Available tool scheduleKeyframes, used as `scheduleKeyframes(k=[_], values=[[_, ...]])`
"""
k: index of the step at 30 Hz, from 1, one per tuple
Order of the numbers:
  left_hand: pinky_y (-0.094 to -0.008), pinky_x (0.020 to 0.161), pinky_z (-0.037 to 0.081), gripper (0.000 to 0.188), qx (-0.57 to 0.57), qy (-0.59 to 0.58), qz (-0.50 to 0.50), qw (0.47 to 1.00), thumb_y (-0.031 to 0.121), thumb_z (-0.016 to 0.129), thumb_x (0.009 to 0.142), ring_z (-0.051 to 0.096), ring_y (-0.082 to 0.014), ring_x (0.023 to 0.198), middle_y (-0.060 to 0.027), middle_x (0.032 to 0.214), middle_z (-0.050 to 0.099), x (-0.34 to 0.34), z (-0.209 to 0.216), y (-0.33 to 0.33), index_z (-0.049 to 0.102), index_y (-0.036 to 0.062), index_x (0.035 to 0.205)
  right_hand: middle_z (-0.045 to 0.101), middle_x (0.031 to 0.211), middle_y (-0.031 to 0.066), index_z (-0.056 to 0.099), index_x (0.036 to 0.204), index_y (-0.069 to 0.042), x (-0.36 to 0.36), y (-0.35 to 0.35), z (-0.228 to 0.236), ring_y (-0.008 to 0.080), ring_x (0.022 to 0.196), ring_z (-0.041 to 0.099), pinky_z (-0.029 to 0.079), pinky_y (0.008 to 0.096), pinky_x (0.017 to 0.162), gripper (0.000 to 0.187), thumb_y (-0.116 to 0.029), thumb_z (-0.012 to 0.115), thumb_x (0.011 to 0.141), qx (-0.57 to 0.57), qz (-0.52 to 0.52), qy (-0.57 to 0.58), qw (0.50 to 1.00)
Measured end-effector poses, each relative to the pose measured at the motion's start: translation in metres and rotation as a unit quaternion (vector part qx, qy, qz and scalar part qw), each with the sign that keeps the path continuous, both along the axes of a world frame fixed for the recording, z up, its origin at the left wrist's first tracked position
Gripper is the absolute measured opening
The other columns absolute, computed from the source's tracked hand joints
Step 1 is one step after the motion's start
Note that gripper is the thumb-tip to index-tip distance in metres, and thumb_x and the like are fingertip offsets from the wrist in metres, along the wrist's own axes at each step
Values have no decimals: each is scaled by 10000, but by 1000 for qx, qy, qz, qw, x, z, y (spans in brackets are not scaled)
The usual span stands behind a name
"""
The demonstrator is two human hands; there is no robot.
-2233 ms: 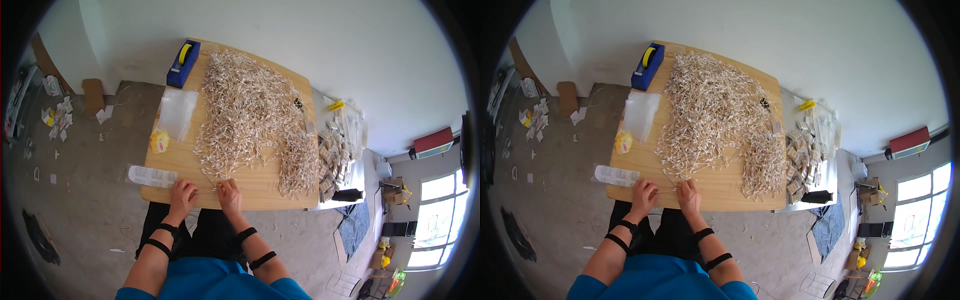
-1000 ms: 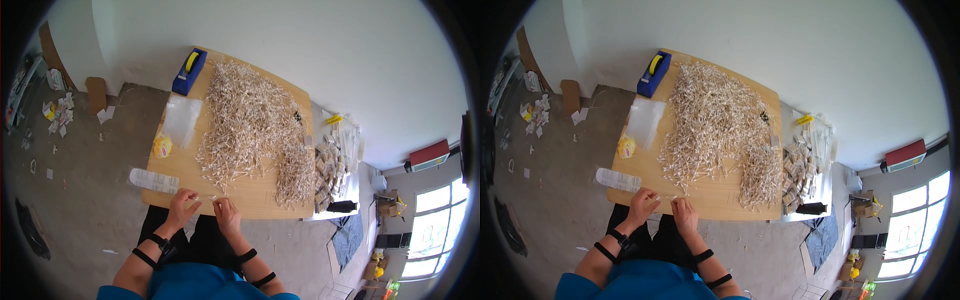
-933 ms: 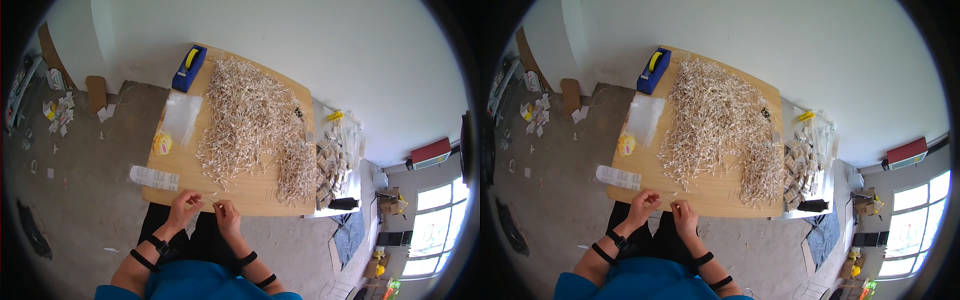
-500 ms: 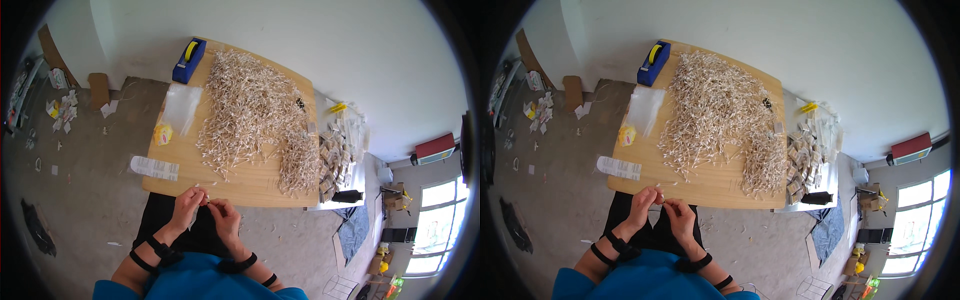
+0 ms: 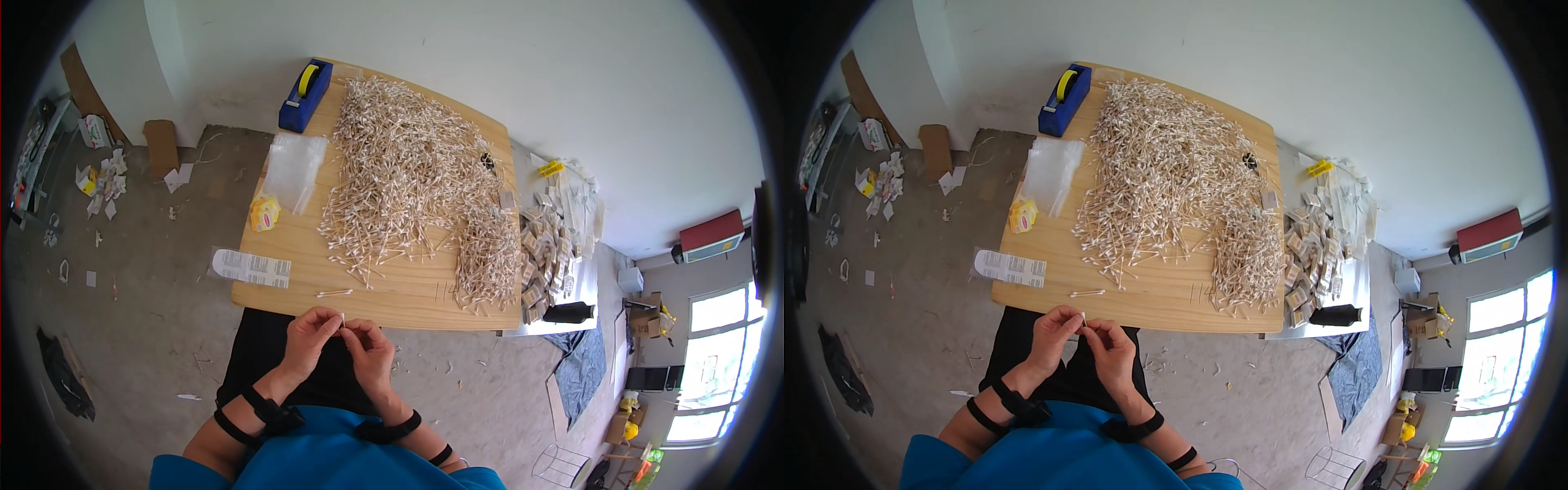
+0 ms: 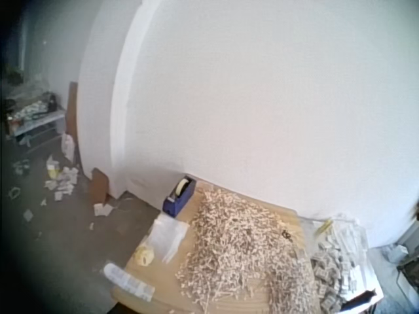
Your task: Organizing cotton swabs and placing them into a plastic bag for packaging.
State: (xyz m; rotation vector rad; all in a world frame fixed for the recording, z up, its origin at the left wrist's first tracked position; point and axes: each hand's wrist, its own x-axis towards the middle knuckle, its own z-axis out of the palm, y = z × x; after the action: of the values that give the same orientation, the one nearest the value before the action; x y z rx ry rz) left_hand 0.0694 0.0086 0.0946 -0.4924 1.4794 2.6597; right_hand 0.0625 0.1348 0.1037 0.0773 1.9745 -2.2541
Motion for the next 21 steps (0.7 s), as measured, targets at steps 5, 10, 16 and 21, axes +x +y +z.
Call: scheduleKeyframes(k=[5,10,16,21], values=[[-227,741,500,73,-146,75,-11,986,83,628,955,593,-60,792,-5,881,632,1,5,-3,637,11,961,692,888,33,653,1038,-6,1,5,-6,52,704,564,448,181,640,120,-8,670,919,-29,6,-43,999],[-225,728,484,88,-257,102,-30,960,61,581,963,575,-57,779,1,848,591,2,3,-8,589,11,891,694,897,52,636,1051,-14,1,13,-12,63,661,533,436,187,616,115,-31,650,937,-144,18,-88,986],[-240,638,477,102,-206,17,-174,963,94,675,912,577,-74,690,0,762,613,17,-23,-31,606,19,917,691,881,51,633,1047,-17,0,22,-14,65,671,542,437,193,614,111,-41,650,940,-164,13,-113,980],[-237,722,481,187,-179,95,-55,978,67,721,869,554,-64,742,-2,881,629,-2,10,-22,641,34,1035,682,878,12,656,1025,-23,4,26,-6,46,750,588,464,180,664,131,5,691,902,-21,20,-42,999]])
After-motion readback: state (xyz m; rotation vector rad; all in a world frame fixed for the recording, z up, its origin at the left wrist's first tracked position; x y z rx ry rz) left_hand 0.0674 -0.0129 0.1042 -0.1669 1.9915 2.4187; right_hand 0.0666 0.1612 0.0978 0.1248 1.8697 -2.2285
